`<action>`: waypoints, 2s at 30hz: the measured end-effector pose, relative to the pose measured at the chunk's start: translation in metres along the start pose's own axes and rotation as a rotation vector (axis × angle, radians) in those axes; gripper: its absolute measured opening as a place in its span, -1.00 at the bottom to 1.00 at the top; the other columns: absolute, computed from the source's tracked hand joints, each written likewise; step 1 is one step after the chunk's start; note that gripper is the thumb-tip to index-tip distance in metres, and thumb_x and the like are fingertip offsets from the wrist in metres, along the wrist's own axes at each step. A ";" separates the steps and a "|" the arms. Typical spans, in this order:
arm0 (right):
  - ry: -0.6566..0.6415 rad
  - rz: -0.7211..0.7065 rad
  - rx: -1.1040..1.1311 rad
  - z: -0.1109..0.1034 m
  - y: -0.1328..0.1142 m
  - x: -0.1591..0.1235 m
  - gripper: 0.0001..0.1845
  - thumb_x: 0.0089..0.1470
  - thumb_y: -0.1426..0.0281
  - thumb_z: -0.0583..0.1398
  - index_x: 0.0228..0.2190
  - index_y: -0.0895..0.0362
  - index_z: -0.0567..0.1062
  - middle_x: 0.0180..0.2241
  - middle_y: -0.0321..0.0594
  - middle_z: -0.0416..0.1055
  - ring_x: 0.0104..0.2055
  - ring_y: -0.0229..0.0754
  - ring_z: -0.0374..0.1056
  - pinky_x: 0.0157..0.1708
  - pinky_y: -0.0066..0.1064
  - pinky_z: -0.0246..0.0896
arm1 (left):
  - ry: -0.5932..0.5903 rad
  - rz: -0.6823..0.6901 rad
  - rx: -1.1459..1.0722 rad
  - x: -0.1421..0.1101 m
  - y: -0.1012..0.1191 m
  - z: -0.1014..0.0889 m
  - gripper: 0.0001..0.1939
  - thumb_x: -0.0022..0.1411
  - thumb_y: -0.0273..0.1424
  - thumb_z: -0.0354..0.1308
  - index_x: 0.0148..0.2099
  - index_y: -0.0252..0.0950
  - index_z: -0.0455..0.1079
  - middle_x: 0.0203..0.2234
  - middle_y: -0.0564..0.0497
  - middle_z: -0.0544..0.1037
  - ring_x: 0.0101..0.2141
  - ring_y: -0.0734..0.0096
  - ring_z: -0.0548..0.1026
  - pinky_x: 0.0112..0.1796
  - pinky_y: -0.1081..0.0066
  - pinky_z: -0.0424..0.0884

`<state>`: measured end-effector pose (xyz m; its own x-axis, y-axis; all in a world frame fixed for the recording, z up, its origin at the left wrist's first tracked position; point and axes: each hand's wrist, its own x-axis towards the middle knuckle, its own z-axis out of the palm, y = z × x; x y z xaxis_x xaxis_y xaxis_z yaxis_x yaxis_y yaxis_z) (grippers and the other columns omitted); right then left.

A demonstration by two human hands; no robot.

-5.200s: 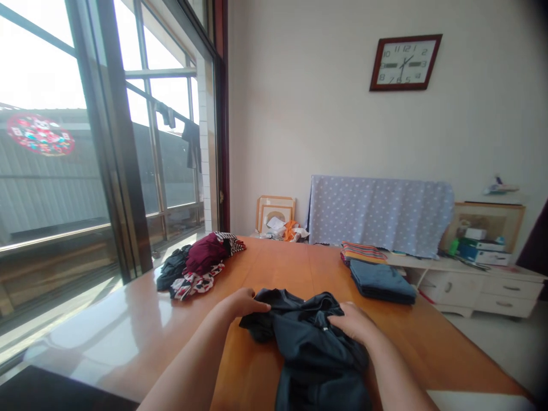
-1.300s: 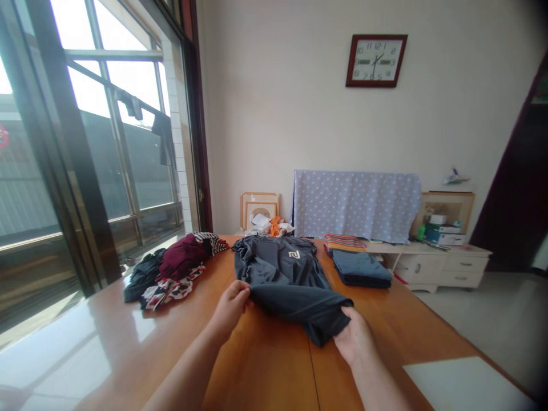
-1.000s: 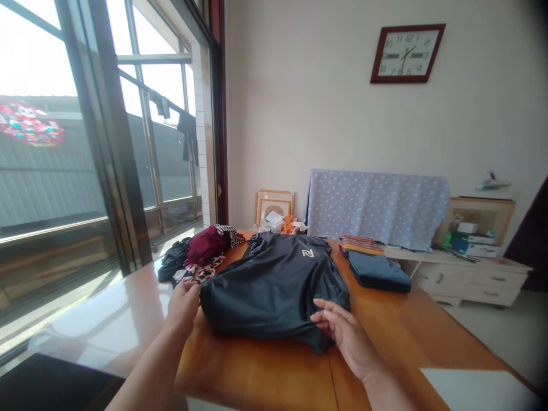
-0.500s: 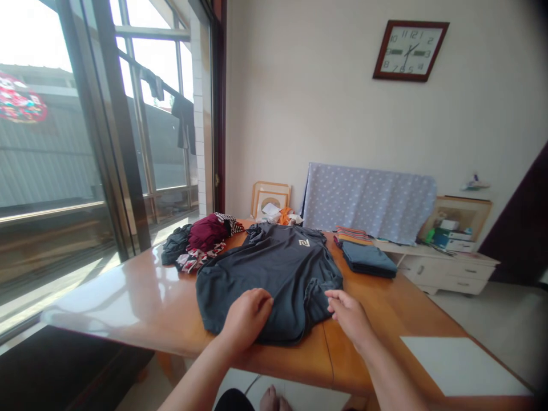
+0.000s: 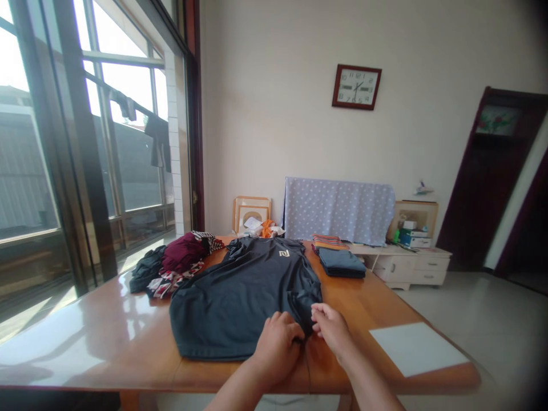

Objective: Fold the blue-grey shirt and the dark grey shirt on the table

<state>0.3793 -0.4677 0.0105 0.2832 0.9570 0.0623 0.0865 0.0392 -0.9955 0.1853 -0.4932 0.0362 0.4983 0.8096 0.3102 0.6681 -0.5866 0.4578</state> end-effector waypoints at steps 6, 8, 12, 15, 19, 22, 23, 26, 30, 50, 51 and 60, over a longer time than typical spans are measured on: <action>0.170 -0.174 -0.192 -0.010 -0.001 0.011 -0.71 -0.08 0.18 0.29 -0.30 0.04 0.61 -0.31 -0.18 0.55 -0.19 -0.04 0.44 -0.13 -0.29 0.27 | -0.206 0.138 -0.137 -0.011 0.021 0.000 -0.81 0.15 -0.40 0.14 -0.26 -0.05 0.56 -0.20 0.05 0.60 -0.08 0.21 0.46 -0.04 0.26 0.26; 0.136 -0.223 -0.362 -0.006 -0.005 0.008 -0.65 -0.03 0.13 0.28 -0.22 0.03 0.60 -0.26 -0.16 0.53 -0.17 -0.05 0.43 -0.11 -0.29 0.24 | -0.207 0.116 -0.194 -0.010 0.019 -0.001 -0.79 0.17 -0.40 0.13 -0.22 -0.04 0.57 -0.18 0.08 0.61 -0.03 0.22 0.46 0.03 0.27 0.22; -0.004 -0.273 -0.752 0.010 -0.009 0.002 -0.46 -0.07 0.06 0.31 -0.07 0.03 0.54 -0.08 -0.07 0.46 -0.10 0.01 0.42 -0.18 -0.30 0.19 | -0.208 0.089 -0.263 -0.010 0.016 -0.002 -0.76 0.15 -0.40 0.16 -0.16 -0.03 0.57 -0.13 0.12 0.61 0.04 0.22 0.43 0.10 0.28 0.18; -0.051 -0.252 -0.935 0.016 -0.009 0.003 -0.73 -0.02 0.24 0.27 -0.24 0.04 0.56 -0.16 -0.12 0.48 -0.17 -0.04 0.43 -0.26 -0.34 0.13 | -0.213 0.090 -0.295 -0.012 0.016 -0.002 -0.76 0.15 -0.36 0.20 -0.13 -0.02 0.57 -0.09 0.12 0.61 0.05 0.23 0.44 0.13 0.28 0.17; -0.005 -0.197 -0.802 0.004 -0.006 0.012 -0.86 0.03 0.40 0.14 -0.35 0.05 0.50 -0.37 -0.21 0.51 -0.29 -0.10 0.42 -0.32 -0.38 0.09 | -0.230 0.037 -0.337 -0.015 0.016 -0.003 -0.76 0.18 -0.28 0.22 -0.09 -0.01 0.58 -0.02 0.09 0.59 0.14 0.18 0.39 0.19 0.24 0.14; 0.152 -0.154 -0.606 -0.020 -0.004 0.014 -0.76 0.03 0.37 0.15 -0.21 0.05 0.48 -0.31 -0.17 0.54 -0.26 -0.06 0.43 -0.28 -0.36 0.14 | -0.207 -0.012 -0.380 -0.016 0.016 -0.002 -0.74 0.19 -0.26 0.20 -0.08 -0.05 0.58 0.01 0.07 0.58 0.13 0.18 0.40 0.17 0.27 0.20; 0.213 -0.148 -0.565 -0.030 -0.004 0.012 -0.66 0.02 0.35 0.16 -0.11 0.05 0.46 -0.25 -0.14 0.54 -0.21 -0.03 0.44 -0.24 -0.34 0.16 | -0.194 -0.022 -0.394 -0.016 0.016 -0.001 -0.74 0.19 -0.26 0.19 -0.08 -0.08 0.58 0.01 0.05 0.58 0.11 0.19 0.42 0.16 0.29 0.22; 0.299 -0.115 -0.595 -0.059 -0.004 0.003 -0.38 0.03 0.28 0.17 0.16 0.04 0.33 -0.09 -0.03 0.52 -0.10 0.06 0.44 -0.14 -0.25 0.19 | -0.180 -0.027 -0.407 -0.016 0.019 -0.001 -0.73 0.19 -0.23 0.19 -0.08 -0.13 0.58 0.00 0.01 0.57 0.07 0.20 0.44 0.15 0.30 0.24; 0.229 0.026 -0.877 -0.086 -0.006 -0.016 -0.32 0.14 0.26 0.04 0.29 -0.05 0.15 0.00 -0.02 0.49 -0.02 0.12 0.44 -0.06 -0.15 0.21 | -0.227 0.003 -0.429 -0.018 0.023 0.001 -0.69 0.18 -0.17 0.23 -0.06 -0.11 0.57 -0.01 0.01 0.57 0.06 0.17 0.43 0.15 0.24 0.21; 0.453 -0.370 -1.125 -0.101 0.008 -0.026 -0.42 0.10 0.35 0.02 0.17 0.08 0.32 0.06 0.03 0.41 0.09 0.19 0.32 -0.01 0.01 0.23 | 0.715 -0.434 -0.277 -0.064 -0.098 -0.061 -0.68 0.28 -0.22 0.03 -0.06 -0.27 0.47 -0.22 -0.08 0.58 -0.15 0.22 0.51 -0.10 0.32 0.39; 0.420 -0.453 -1.094 -0.093 0.005 -0.027 -0.45 0.11 0.37 0.01 0.14 0.09 0.36 0.02 0.01 0.44 0.07 0.13 0.34 0.01 -0.04 0.23 | 0.757 -0.493 -0.168 -0.069 -0.108 -0.069 -0.68 0.29 -0.27 -0.01 -0.02 -0.27 0.45 -0.15 -0.10 0.57 -0.09 0.19 0.50 -0.04 0.28 0.37; 0.052 -0.504 -1.107 -0.045 0.020 -0.026 -0.56 0.18 0.30 0.01 0.04 0.11 0.45 -0.02 -0.08 0.48 0.03 0.01 0.37 -0.01 -0.22 0.24 | 0.590 -1.036 0.455 -0.109 -0.169 -0.108 -0.62 0.29 -0.35 -0.10 0.04 -0.20 0.44 0.15 -0.20 0.42 0.23 -0.15 0.21 0.14 -0.16 0.11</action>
<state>0.4166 -0.5046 -0.0073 0.0184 0.8918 0.4520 0.9587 0.1127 -0.2613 -0.0420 -0.4799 0.0152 -0.6093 0.7086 0.3558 0.7820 0.4627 0.4177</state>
